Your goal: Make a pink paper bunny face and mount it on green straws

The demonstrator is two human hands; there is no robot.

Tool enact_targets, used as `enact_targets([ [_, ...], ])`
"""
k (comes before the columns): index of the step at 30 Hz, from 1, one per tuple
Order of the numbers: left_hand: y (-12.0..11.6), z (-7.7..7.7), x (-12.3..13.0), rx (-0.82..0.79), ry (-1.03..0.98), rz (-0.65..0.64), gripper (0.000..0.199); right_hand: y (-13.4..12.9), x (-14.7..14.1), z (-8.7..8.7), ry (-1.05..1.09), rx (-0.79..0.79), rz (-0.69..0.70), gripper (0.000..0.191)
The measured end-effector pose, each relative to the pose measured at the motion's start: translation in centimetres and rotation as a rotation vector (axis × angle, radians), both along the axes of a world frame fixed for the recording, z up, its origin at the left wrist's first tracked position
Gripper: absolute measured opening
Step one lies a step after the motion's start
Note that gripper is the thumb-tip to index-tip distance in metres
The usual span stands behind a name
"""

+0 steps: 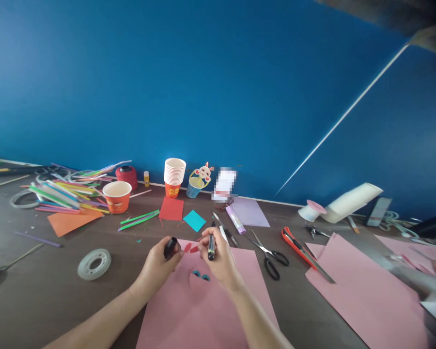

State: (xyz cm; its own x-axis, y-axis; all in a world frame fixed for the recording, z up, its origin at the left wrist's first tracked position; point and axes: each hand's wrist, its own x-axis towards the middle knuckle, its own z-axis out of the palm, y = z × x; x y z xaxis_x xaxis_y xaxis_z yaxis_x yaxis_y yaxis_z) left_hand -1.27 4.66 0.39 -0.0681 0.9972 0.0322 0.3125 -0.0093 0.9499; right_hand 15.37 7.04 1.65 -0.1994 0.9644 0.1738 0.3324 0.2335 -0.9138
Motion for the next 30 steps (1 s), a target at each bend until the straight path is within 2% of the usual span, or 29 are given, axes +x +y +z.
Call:
enact_targets([
  [2,-0.4,0.1,0.0,0.091,0.143,-0.052,0.017,0.3,0.4,-0.4,-0.080,0.059,-0.055,0.020],
  [6,-1.8,0.3,0.6,0.278,0.366,-0.372,0.002,0.5,0.6,-0.3,-0.226,0.061,-0.057,0.020],
  [9,-2.6,0.0,1.3,0.340,0.433,-0.511,0.022,0.6,0.5,-0.4,-0.282,0.069,-0.052,0.021],
  [12,-2.6,-0.1,1.5,0.346,0.481,-0.503,0.023,1.1,0.6,-1.0,-0.275,0.109,-0.057,0.022],
  [16,-2.2,0.1,0.8,0.321,0.523,-0.447,0.010,1.6,0.8,-2.0,-0.208,0.166,-0.122,0.024],
  [19,-1.6,0.6,0.2,0.298,0.506,-0.395,0.025,1.8,0.8,-2.0,-0.110,0.182,-0.169,0.021],
  [21,-0.6,1.4,-0.1,0.258,0.495,-0.337,0.034,2.0,1.0,-1.6,-0.040,0.203,-0.203,0.021],
  [23,0.8,2.6,-0.2,0.144,0.487,-0.278,0.040,2.1,1.3,-1.2,0.025,0.225,-0.267,0.022],
  [25,2.4,4.1,-0.2,0.059,0.475,-0.329,0.044,2.3,1.6,-1.1,0.073,0.225,-0.326,0.023],
  [28,3.8,5.7,0.1,0.102,0.505,-0.335,0.035,2.6,2.0,-1.2,0.099,0.203,-0.338,0.023],
  [30,3.5,5.7,0.6,0.119,0.536,-0.362,0.029,2.6,2.1,-1.4,0.106,0.199,-0.318,0.023],
])
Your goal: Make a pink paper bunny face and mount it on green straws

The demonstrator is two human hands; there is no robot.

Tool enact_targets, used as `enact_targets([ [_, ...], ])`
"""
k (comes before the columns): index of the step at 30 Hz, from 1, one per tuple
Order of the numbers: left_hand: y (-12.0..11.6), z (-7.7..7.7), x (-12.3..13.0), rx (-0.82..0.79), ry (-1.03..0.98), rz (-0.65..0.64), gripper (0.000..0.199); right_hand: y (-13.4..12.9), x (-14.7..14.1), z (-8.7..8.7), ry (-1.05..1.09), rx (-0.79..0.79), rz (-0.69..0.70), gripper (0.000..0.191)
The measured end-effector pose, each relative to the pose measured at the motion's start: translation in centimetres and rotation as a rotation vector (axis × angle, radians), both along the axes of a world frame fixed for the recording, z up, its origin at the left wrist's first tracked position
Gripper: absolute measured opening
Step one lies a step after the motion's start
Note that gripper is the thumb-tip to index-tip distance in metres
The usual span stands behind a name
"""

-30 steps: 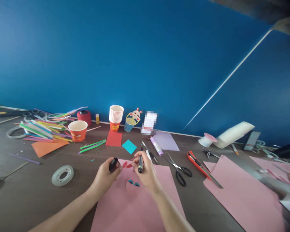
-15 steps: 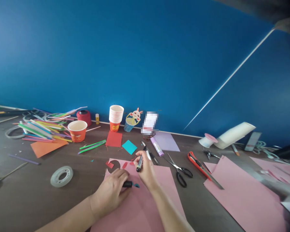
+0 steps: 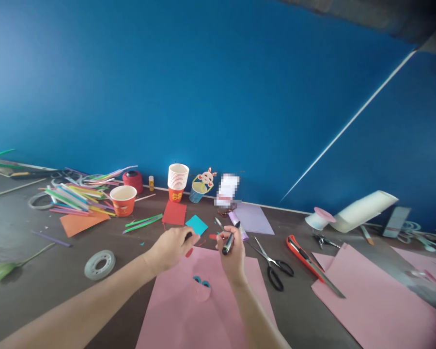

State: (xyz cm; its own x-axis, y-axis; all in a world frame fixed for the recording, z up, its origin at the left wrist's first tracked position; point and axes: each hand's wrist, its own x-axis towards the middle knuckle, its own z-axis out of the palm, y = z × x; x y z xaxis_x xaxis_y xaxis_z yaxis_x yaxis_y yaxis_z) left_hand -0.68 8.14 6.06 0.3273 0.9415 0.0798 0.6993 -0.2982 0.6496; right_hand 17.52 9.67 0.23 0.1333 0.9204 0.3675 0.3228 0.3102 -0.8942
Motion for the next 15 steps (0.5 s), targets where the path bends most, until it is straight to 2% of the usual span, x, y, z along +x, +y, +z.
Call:
enact_targets([
  [7,-3.5,-3.4,1.0,0.115,0.205,-0.080,0.021,-0.2,-0.2,-0.6,-0.036,0.006,0.048,0.026],
  [10,-4.2,-3.6,0.3,0.134,0.243,-0.129,0.022,-0.1,-0.4,-0.7,-0.051,0.002,0.066,0.026],
  [15,-5.2,-2.9,-0.9,0.134,0.281,-0.168,0.017,0.0,-0.5,-0.7,-0.073,0.011,0.053,0.027],
])
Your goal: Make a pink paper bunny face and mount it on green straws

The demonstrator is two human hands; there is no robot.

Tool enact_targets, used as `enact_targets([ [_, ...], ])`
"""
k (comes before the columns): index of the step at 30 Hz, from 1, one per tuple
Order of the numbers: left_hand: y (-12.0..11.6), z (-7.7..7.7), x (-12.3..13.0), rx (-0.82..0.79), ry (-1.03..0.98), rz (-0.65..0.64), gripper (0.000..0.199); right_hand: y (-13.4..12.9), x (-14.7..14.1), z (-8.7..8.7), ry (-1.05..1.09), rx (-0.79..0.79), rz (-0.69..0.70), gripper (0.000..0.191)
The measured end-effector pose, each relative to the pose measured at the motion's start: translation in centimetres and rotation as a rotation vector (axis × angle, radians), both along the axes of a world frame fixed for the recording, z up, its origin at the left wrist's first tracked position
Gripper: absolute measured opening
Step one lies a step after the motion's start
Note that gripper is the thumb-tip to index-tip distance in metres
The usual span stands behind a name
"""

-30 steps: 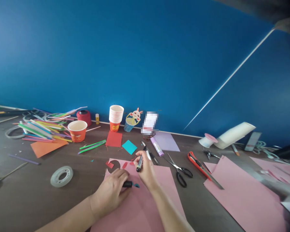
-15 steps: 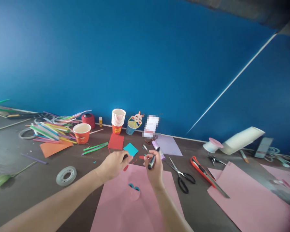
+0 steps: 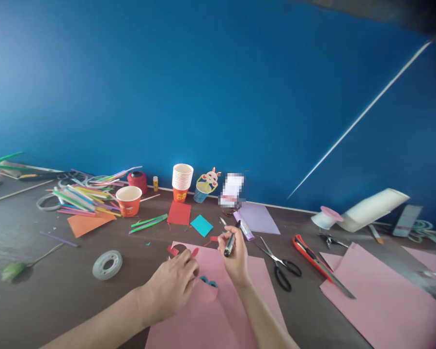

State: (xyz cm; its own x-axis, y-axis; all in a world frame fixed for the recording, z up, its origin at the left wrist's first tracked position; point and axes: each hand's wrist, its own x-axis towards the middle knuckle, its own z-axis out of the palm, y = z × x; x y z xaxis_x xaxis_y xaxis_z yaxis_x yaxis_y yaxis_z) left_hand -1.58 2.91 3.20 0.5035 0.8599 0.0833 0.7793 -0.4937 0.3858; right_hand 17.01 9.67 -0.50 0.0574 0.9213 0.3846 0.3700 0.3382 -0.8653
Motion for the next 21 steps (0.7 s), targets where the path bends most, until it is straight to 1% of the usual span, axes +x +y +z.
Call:
enact_targets([
  [2,-0.3,0.1,-0.2,-0.025,0.010,0.012,0.016,0.0,-0.1,0.0,-0.003,0.008,-0.001,0.026],
  [4,-0.6,-0.2,-0.4,-0.072,0.028,0.007,0.021,-0.2,-0.2,0.1,-0.005,0.015,0.002,0.025],
  [6,-1.0,-0.7,-0.4,-0.108,0.039,-0.024,0.020,-0.3,-0.3,0.1,-0.003,0.026,0.011,0.025],
  [9,-1.9,-1.7,-0.4,-0.107,0.070,-0.060,0.013,-0.4,-0.4,0.3,0.016,0.029,0.023,0.027],
  [12,-2.9,-2.4,-0.4,-0.103,0.136,-0.074,0.022,-0.4,-0.2,0.6,0.074,0.018,-0.003,0.027],
  [15,-3.3,-2.7,-0.4,-0.097,0.218,-0.059,0.028,-0.2,0.2,1.1,0.149,0.003,-0.048,0.027],
  [18,-3.4,-2.5,-0.4,-0.101,0.275,-0.028,0.027,-0.1,0.7,2.3,0.193,-0.016,-0.098,0.028],
  [21,-3.4,-2.6,-0.9,-0.085,0.286,-0.007,0.028,-0.5,1.5,4.7,0.256,-0.013,-0.116,0.031],
])
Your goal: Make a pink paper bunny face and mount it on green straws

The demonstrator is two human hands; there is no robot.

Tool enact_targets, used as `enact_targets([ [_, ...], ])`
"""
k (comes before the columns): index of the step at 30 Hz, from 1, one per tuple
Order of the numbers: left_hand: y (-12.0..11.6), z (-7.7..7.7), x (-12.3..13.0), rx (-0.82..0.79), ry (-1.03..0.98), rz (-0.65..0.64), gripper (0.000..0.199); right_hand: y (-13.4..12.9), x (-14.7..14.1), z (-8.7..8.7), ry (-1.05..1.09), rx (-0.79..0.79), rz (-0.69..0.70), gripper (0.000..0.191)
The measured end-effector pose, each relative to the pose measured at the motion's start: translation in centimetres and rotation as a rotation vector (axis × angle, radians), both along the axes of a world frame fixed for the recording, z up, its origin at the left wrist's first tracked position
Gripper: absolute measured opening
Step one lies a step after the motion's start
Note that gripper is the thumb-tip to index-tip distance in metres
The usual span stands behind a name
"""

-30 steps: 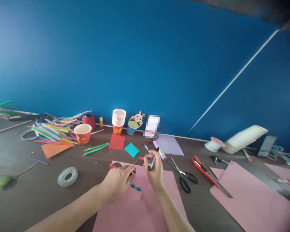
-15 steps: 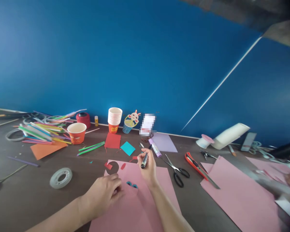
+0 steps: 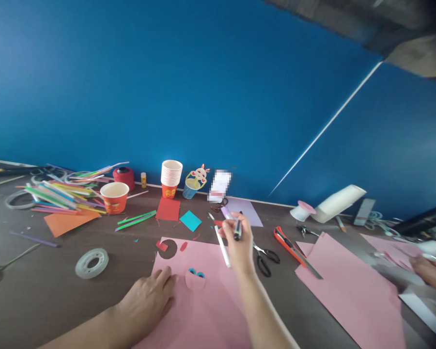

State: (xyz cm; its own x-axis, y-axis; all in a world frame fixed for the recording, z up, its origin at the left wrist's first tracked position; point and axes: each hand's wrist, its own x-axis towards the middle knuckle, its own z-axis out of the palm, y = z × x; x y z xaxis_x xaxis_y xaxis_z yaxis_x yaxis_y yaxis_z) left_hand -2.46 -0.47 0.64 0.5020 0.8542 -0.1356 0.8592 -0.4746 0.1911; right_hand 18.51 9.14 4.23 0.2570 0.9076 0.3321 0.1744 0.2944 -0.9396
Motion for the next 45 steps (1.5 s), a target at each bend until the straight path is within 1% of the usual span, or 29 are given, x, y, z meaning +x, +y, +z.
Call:
enact_targets([
  [2,-0.1,-0.3,-0.6,0.016,0.003,0.014,0.030,-0.6,0.6,2.0,0.015,0.015,0.053,0.032],
  [4,-0.3,-0.7,-1.5,0.036,0.015,0.039,0.032,-1.2,1.3,3.8,-0.034,0.021,0.121,0.032],
  [6,-0.6,-1.2,-2.6,0.056,0.033,0.066,0.034,-1.8,2.0,4.7,-0.106,0.011,0.183,0.031],
  [8,-0.9,-1.8,-3.8,0.067,0.037,0.082,0.035,-2.2,2.9,4.3,-0.173,-0.011,0.200,0.030],
  [11,-1.2,-2.3,-5.8,0.099,0.050,0.110,0.035,-2.3,4.4,1.9,-0.200,-0.067,0.173,0.029],
  [14,-1.1,-2.2,-7.4,0.125,0.060,0.156,0.034,-2.6,5.6,-0.6,-0.187,-0.133,0.168,0.029],
  [16,-0.6,-1.9,-7.9,0.151,0.070,0.180,0.033,-2.9,5.9,-1.4,-0.201,-0.149,0.181,0.029],
  [18,0.2,-1.6,-7.8,0.181,0.075,0.181,0.033,-3.2,5.8,-1.5,-0.227,-0.145,0.211,0.029],
  [20,1.2,-1.3,-7.4,0.196,0.088,0.163,0.033,-3.6,5.3,-1.2,-0.266,-0.134,0.250,0.028],
  [23,2.9,-0.7,-6.7,0.192,0.121,0.133,0.033,-4.2,4.1,-1.0,-0.350,-0.118,0.323,0.027],
  [26,4.3,0.0,-6.6,0.181,0.142,0.140,0.032,-5.1,3.1,-1.2,-0.451,-0.127,0.417,0.028],
  [29,4.4,0.8,-6.5,0.189,0.103,0.131,0.031,-6.1,2.7,-1.0,-0.534,-0.153,0.503,0.030],
  [31,3.6,1.3,-5.6,0.189,0.015,0.111,0.030,-6.7,2.8,-0.7,-0.547,-0.171,0.533,0.030],
  [33,2.2,1.7,-3.9,0.159,-0.090,0.002,0.030,-7.3,2.8,-0.5,-0.548,-0.191,0.541,0.030],
  [34,1.3,1.7,-2.9,0.145,-0.113,-0.049,0.030,-7.7,2.8,-0.5,-0.552,-0.198,0.533,0.030],
  [36,-0.3,1.8,-0.6,0.115,-0.108,-0.160,0.031,-8.4,2.7,-0.6,-0.568,-0.208,0.501,0.030],
  [38,-1.7,1.5,1.3,0.125,-0.083,-0.266,0.030,-9.2,2.3,-1.0,-0.578,-0.227,0.490,0.032],
  [40,-2.9,1.0,2.6,0.160,-0.077,-0.386,0.033,-10.1,1.9,-1.7,-0.572,-0.246,0.502,0.033],
  [42,-3.8,0.1,3.4,0.196,-0.074,-0.493,0.032,-11.0,1.4,-2.4,-0.580,-0.249,0.510,0.034],
  [43,-4.2,-0.4,3.7,0.226,-0.073,-0.530,0.031,-11.4,1.3,-2.7,-0.596,-0.242,0.502,0.034],
  [45,-4.9,-1.5,4.1,0.300,-0.084,-0.542,0.031,-12.0,1.0,-3.1,-0.635,-0.218,0.481,0.033],
])
